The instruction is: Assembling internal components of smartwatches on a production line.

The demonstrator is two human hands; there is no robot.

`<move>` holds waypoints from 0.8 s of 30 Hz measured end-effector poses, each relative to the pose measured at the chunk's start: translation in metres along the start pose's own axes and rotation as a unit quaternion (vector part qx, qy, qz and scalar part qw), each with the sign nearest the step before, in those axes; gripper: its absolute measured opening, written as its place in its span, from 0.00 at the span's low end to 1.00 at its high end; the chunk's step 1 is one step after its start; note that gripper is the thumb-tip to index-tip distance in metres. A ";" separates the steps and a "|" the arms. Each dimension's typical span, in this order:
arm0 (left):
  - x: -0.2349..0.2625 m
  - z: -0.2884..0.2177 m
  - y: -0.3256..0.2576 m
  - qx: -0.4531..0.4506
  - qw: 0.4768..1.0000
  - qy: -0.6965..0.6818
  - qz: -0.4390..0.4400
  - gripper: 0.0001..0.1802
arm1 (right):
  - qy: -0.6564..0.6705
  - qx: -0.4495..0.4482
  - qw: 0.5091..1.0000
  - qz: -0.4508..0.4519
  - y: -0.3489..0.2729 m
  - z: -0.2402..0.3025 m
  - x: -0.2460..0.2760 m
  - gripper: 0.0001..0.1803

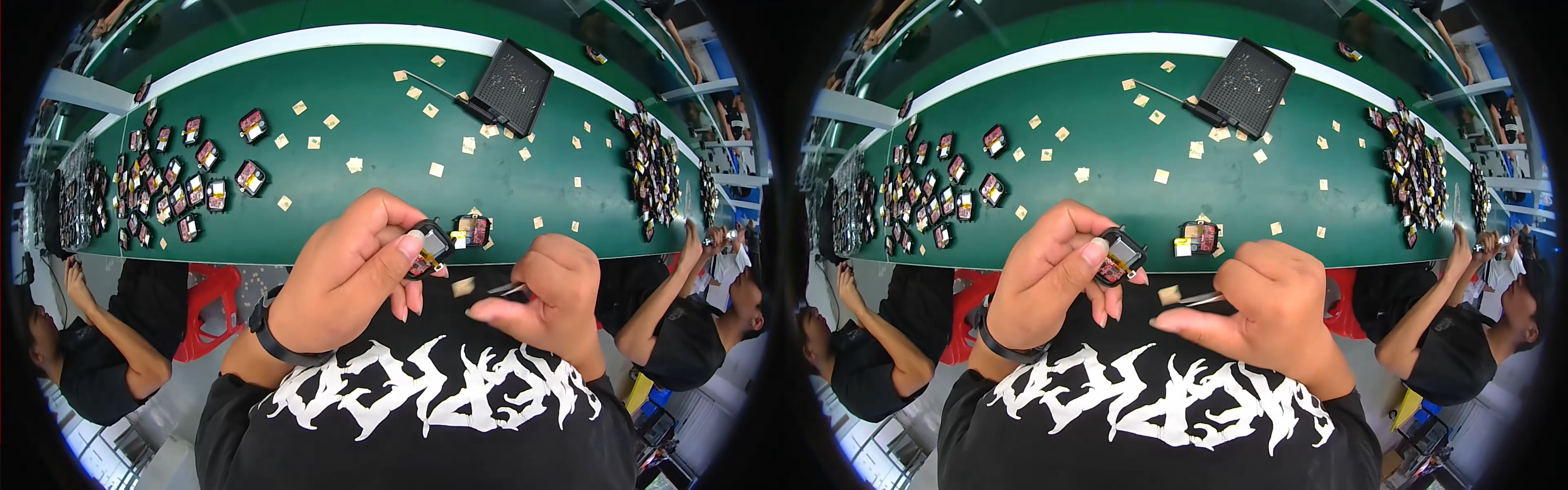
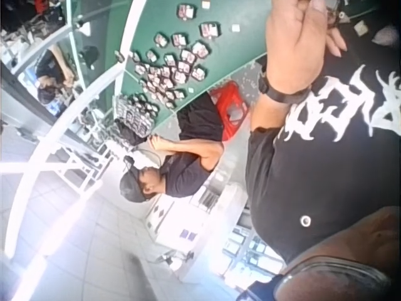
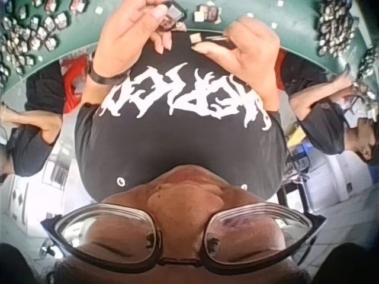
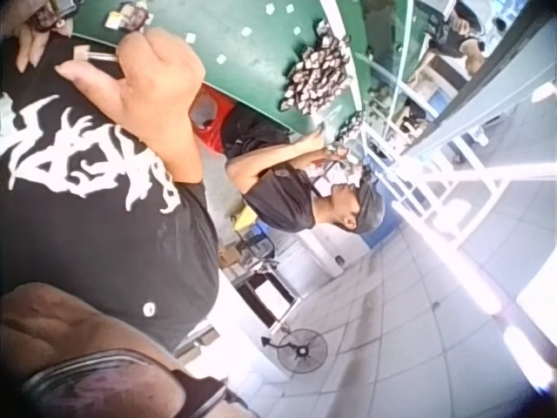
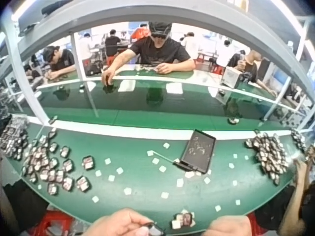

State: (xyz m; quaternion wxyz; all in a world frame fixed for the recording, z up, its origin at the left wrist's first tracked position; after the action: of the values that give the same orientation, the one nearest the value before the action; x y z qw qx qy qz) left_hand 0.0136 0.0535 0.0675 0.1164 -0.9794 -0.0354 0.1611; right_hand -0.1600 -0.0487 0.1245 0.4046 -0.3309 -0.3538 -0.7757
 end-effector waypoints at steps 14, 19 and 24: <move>-0.007 -0.012 -0.004 -0.004 0.999 0.052 0.013 0.20 | -0.122 0.168 0.978 0.016 0.008 0.028 0.003 0.16; -0.009 -0.011 -0.005 -0.023 0.996 0.089 0.016 0.19 | -0.134 0.195 0.971 0.010 0.008 0.031 -0.001 0.17; -0.012 -0.010 -0.006 -0.006 0.996 0.082 0.029 0.19 | -0.113 0.229 0.967 -0.002 0.005 0.035 -0.005 0.17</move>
State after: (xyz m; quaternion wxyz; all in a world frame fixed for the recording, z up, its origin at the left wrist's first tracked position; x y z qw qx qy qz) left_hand 0.0052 0.0559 0.0822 0.1085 -0.9906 0.0019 0.0829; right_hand -0.1456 -0.0209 0.1406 0.4255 -0.3147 -0.5660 -0.6321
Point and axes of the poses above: each hand's wrist, its own y-axis towards the middle knuckle, its own x-axis out of the back of the hand, z = x × y, the point moved 6 cm from there along y, towards the middle knuckle, and after that the axes turned 2 degrees about z, right-handed, at the moved point
